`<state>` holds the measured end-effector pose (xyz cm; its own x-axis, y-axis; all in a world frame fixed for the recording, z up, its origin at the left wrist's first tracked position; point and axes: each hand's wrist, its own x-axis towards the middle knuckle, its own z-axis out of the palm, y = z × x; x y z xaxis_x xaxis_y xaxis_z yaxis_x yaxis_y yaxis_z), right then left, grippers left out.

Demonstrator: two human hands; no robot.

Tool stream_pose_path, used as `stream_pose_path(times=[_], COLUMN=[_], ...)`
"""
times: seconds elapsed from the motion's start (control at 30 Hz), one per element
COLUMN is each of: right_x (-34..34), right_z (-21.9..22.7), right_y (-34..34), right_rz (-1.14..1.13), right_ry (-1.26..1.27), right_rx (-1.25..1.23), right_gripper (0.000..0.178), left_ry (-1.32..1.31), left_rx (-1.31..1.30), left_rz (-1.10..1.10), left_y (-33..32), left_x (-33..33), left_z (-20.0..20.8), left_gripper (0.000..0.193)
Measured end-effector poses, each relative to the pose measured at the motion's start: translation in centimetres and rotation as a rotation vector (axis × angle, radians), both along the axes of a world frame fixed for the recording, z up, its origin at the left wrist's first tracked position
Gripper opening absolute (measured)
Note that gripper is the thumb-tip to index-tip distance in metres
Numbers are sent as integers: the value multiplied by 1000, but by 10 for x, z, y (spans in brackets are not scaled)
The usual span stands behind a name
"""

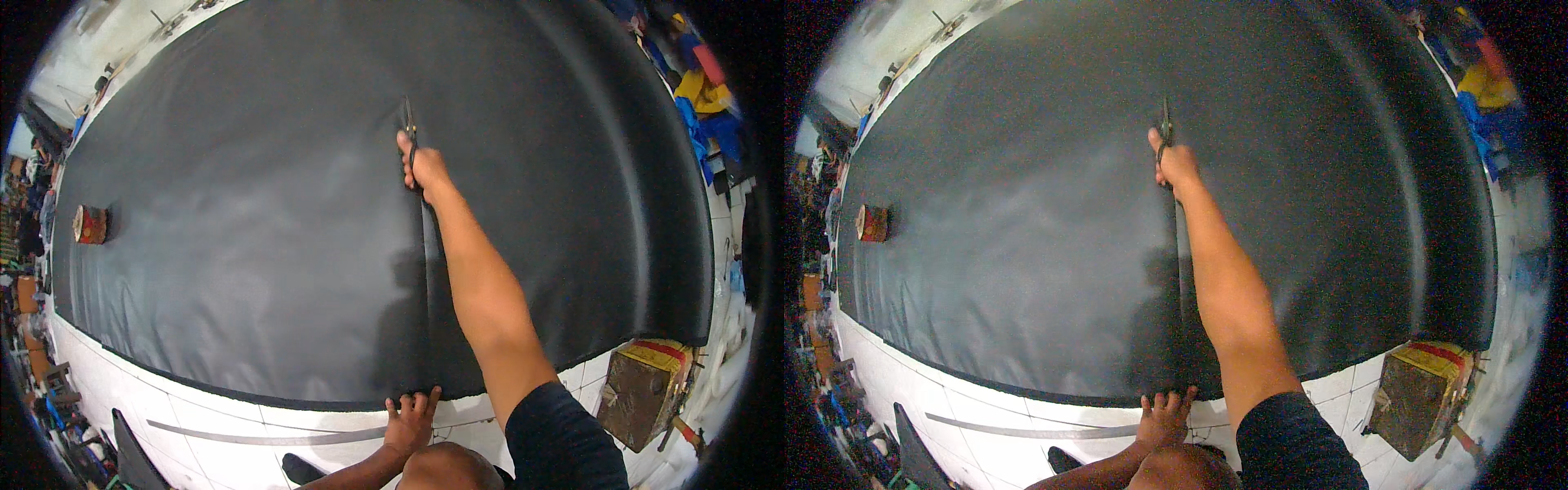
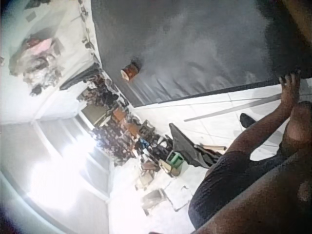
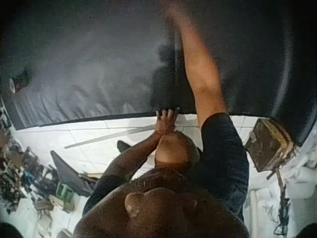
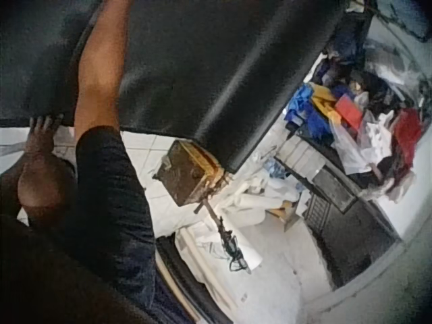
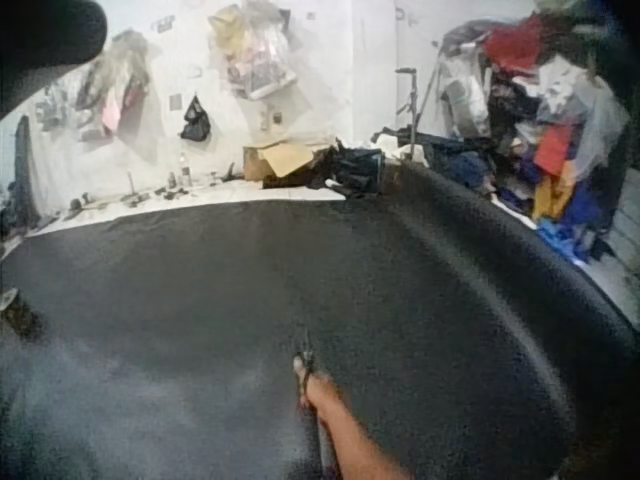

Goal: The person cuts fabric with scissors and folds the cut sheets by hand, flattening the layers with a round weight.

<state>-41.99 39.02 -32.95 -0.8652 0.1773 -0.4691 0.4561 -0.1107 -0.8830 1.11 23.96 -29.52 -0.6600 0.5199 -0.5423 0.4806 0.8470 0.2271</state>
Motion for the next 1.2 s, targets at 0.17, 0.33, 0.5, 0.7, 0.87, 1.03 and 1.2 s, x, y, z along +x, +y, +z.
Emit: stream_pose_path(times=[0.17, 0.33, 0.5, 0.7, 0.87, 1.03, 1.2], right_x=[-58, -65, -61, -56, -61, -66, -67], right_z=[13, 2, 3, 5, -7, 5, 16], right_y=[-2, 3, 20, 5, 15, 2, 3], right_rz=[-56, -39, -16, -17, -46, -49, -53], right_ry=[-18, 9, 26, -64, -108, -105, -200], right_rx=[-35, -29, 18, -28, 31, -26, -49], right_gripper=[52, 51, 49, 50, 49, 47, 46], left_ry=[-3, -260, 279, 524, 392, 423, 351], left_rx=[8, 86, 505, 340, 303, 271, 265], left_rz=[8, 38, 443, 361, 369, 393, 421], left_y=[-1, -4, 33, 31, 40, 31, 34], left_x=[-5, -46, -284, -367, -371, -379, -377], left_z=[0, 15, 29, -38, -32, -35, -35], left_gripper=[67, 73, 76, 88, 90, 84, 82])
